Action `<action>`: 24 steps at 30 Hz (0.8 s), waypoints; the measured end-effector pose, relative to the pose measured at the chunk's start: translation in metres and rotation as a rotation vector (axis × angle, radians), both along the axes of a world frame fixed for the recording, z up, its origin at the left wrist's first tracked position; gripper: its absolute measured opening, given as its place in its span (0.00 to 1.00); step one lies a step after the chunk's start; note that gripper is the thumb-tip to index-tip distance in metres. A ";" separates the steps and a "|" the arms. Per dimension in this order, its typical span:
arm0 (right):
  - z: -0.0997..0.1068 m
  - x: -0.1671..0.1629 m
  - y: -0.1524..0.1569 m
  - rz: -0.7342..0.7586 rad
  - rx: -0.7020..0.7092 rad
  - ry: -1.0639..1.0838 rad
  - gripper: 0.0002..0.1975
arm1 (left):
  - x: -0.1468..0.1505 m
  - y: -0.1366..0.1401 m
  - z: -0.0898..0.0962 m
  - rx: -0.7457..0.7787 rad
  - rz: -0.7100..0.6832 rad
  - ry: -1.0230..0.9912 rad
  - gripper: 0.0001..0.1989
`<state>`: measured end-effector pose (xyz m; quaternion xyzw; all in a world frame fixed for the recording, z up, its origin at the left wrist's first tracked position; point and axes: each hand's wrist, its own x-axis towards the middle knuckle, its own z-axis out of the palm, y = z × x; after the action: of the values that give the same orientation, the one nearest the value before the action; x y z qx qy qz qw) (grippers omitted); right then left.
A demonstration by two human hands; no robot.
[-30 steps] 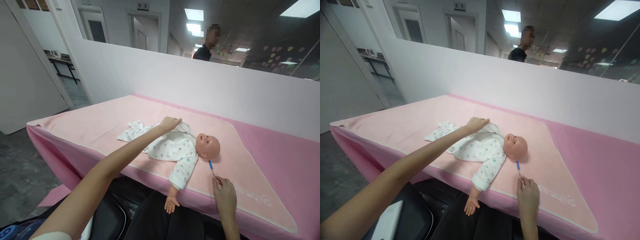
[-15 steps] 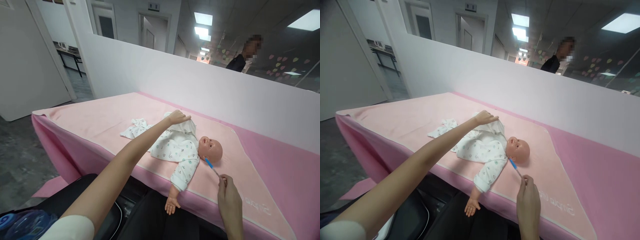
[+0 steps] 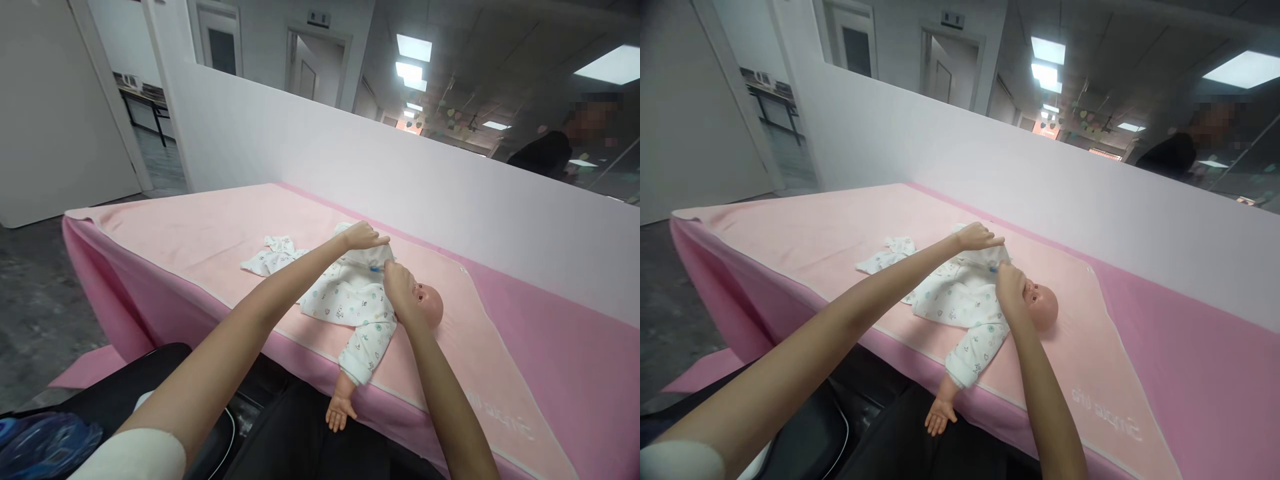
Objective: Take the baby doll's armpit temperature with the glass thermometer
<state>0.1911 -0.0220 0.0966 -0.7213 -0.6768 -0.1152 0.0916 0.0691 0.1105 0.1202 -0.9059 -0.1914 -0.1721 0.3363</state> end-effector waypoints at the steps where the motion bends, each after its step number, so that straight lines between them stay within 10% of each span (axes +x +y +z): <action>1: -0.003 -0.004 0.006 -0.008 -0.009 0.020 0.13 | -0.001 0.000 0.000 -0.004 -0.006 -0.004 0.15; 17: -0.003 -0.013 0.027 0.021 -0.011 0.100 0.16 | -0.003 -0.011 0.002 0.004 0.053 0.065 0.17; 24: 0.019 0.008 0.008 0.008 0.262 0.111 0.17 | -0.003 -0.017 0.000 0.054 -0.017 0.063 0.14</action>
<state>0.1987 -0.0144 0.1154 -0.7058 -0.6527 -0.1621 0.2226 0.0660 0.0931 0.1203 -0.9031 -0.1683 -0.1512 0.3649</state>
